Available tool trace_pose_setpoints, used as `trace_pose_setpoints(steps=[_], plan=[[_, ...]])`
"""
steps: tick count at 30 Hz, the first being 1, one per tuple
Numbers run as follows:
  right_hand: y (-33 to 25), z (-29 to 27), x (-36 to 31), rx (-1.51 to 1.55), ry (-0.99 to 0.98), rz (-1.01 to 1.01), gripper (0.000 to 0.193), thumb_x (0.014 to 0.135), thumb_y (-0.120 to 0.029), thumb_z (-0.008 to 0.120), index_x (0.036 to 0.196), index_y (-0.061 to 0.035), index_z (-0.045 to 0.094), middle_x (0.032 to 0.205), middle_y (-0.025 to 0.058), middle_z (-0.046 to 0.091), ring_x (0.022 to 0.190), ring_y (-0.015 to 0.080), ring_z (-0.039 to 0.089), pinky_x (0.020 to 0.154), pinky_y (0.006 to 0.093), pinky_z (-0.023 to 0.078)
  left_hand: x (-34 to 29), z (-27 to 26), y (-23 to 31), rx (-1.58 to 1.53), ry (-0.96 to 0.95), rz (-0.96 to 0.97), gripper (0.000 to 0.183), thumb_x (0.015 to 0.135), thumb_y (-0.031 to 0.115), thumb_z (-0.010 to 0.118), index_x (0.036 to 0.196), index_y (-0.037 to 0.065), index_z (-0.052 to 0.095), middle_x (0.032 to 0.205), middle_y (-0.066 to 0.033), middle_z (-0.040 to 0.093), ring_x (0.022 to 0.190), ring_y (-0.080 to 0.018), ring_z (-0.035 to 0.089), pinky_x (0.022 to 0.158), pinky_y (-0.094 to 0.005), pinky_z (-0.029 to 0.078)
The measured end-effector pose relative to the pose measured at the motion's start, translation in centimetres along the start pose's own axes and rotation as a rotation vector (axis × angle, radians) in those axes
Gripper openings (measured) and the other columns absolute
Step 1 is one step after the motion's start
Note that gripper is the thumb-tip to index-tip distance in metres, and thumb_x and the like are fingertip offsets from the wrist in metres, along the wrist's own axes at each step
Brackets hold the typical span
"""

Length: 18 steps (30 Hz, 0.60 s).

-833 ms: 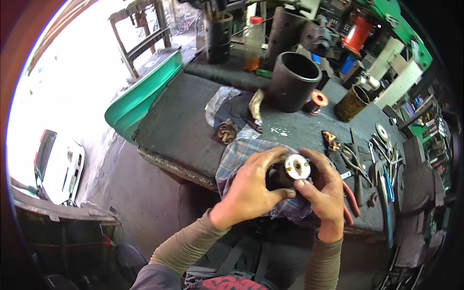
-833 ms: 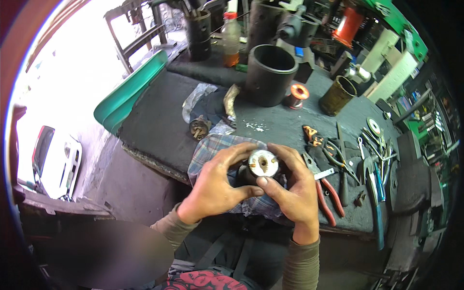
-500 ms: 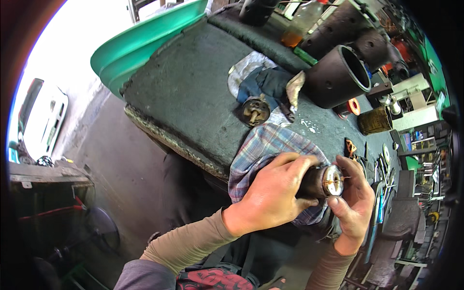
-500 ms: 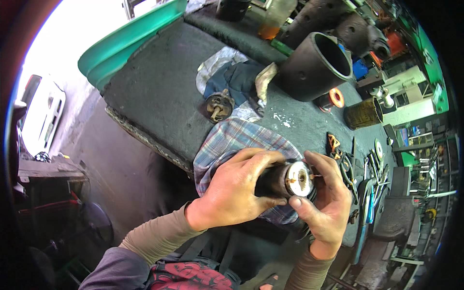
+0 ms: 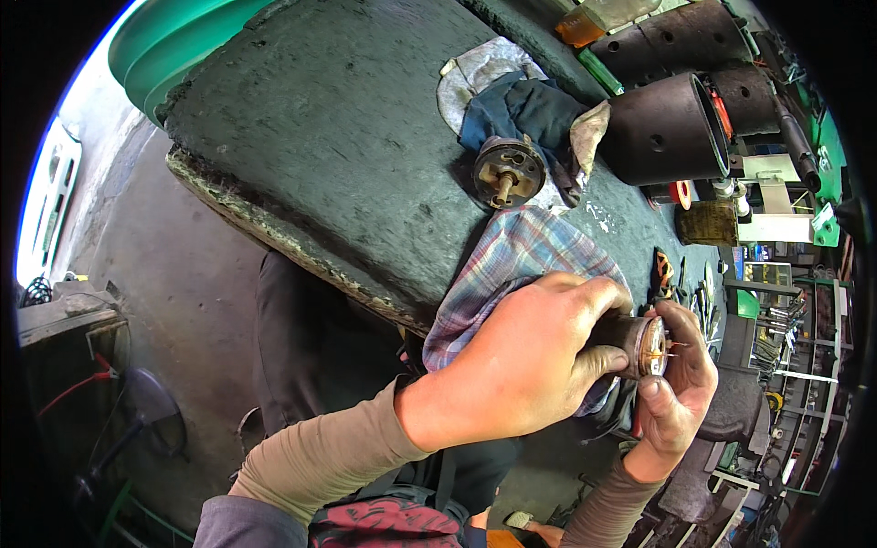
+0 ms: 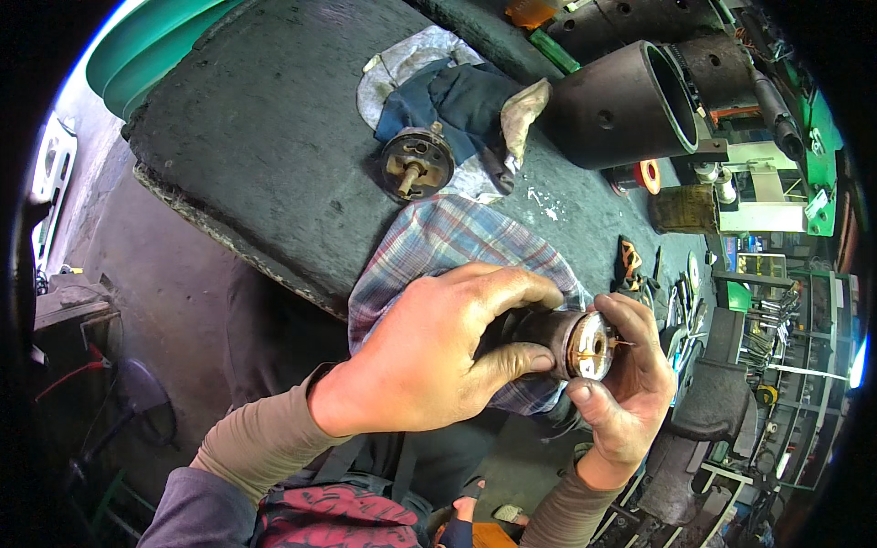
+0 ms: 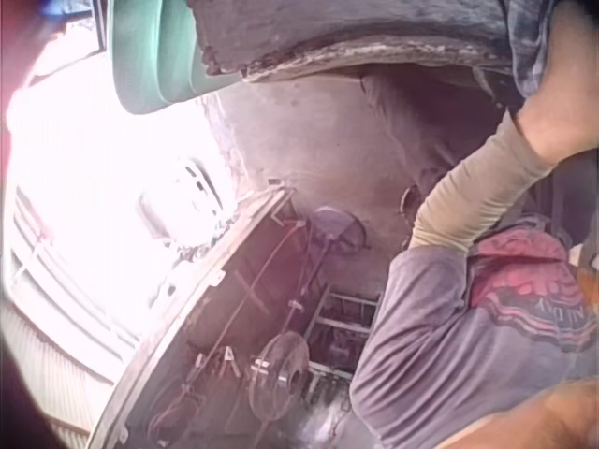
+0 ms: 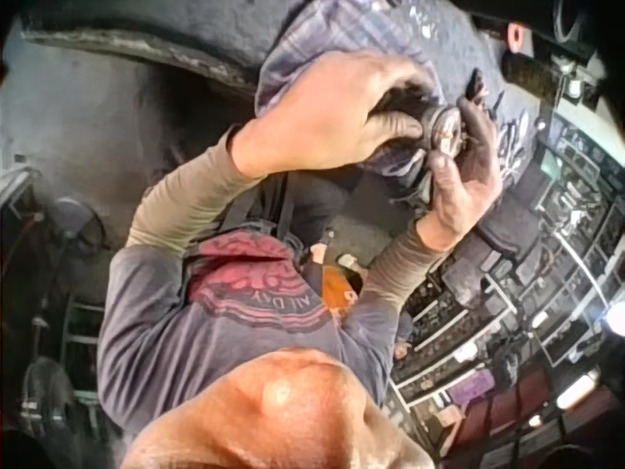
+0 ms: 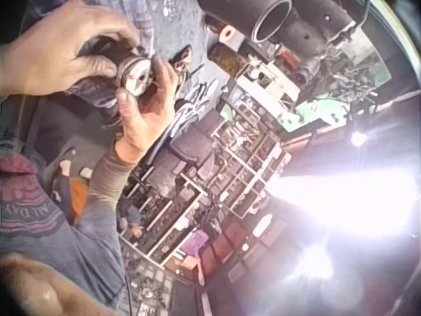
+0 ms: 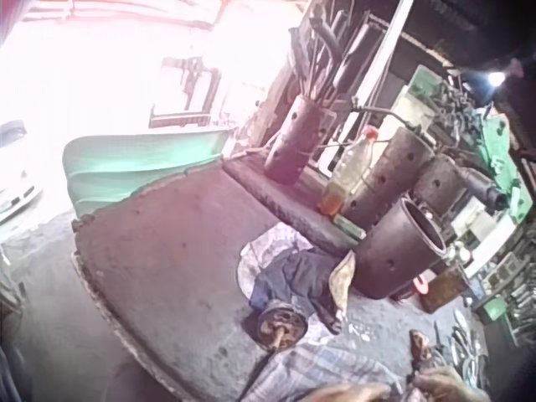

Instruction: The person disassembles a cylindrical electrical component, removes a small internal part, and then reassembles the unit. They use a small flat tool to scrape and clean the interior surfaces of the component's housing.

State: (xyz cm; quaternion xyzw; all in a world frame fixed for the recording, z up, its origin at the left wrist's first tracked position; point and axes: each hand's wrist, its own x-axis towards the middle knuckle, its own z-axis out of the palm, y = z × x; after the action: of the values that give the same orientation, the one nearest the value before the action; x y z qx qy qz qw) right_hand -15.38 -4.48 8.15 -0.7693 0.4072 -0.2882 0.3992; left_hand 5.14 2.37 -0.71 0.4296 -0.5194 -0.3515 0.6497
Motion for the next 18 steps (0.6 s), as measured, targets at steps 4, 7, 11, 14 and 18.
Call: trace_pose_setpoints(steps=[4,7,11,14,18], plan=[[-0.4,-0.4,0.0,-0.01,-0.021,-0.004,0.085,0.073,-0.035,0.098,0.138,0.0104,0.067,0.138,0.0202,0.061,0.126,0.0275,0.062,0.11,0.0388,0.048,0.5,-0.4,0.8,-0.11,-0.045,-0.107,0.031,0.093,0.014,0.084,0.119,0.0,0.073,0.108,-0.0184,0.077,0.098,-0.0347,0.077,0.087,-0.0401,0.06],[-1.1,-0.6,0.6,-0.019,-0.078,-0.001,0.081,0.071,-0.03,0.1,0.135,0.0087,0.069,0.136,0.0179,0.061,0.124,0.0255,0.062,0.108,0.0375,0.049,0.6,-0.7,0.8,-0.103,-0.05,-0.115,0.029,0.094,0.014,0.083,0.118,0.0,0.074,0.107,-0.0183,0.078,0.097,-0.0325,0.078,0.086,-0.0385,0.06],[-1.2,-0.5,0.8,-0.003,-0.085,0.017,0.083,0.068,-0.032,0.103,0.132,0.0077,0.071,0.133,0.0152,0.061,0.121,0.0239,0.063,0.103,0.0364,0.05,0.5,-0.6,1.1,-0.051,-0.038,-0.118,0.029,0.094,0.014,0.083,0.118,0.001,0.075,0.108,-0.0179,0.078,0.1,-0.032,0.078,0.088,-0.0387,0.06],[-0.7,-0.5,0.7,0.065,-0.086,0.035,0.083,0.065,-0.032,0.105,0.131,0.0063,0.071,0.132,0.0139,0.06,0.12,0.023,0.063,0.102,0.0355,0.05,0.5,-0.4,1.0,-0.004,-0.033,-0.082,0.028,0.094,0.013,0.083,0.119,0.001,0.076,0.109,-0.0175,0.079,0.101,-0.0327,0.078,0.089,-0.039,0.059],[-0.3,-0.5,0.5,0.153,-0.089,0.064,0.081,0.065,-0.026,0.106,0.131,0.0051,0.071,0.133,0.0121,0.06,0.121,0.0217,0.064,0.104,0.0358,0.052,0.6,-0.3,0.8,0.014,-0.042,-0.044,0.027,0.093,0.012,0.083,0.118,0.002,0.077,0.11,-0.0171,0.079,0.102,-0.0337,0.077,0.09,-0.0394,0.059]])
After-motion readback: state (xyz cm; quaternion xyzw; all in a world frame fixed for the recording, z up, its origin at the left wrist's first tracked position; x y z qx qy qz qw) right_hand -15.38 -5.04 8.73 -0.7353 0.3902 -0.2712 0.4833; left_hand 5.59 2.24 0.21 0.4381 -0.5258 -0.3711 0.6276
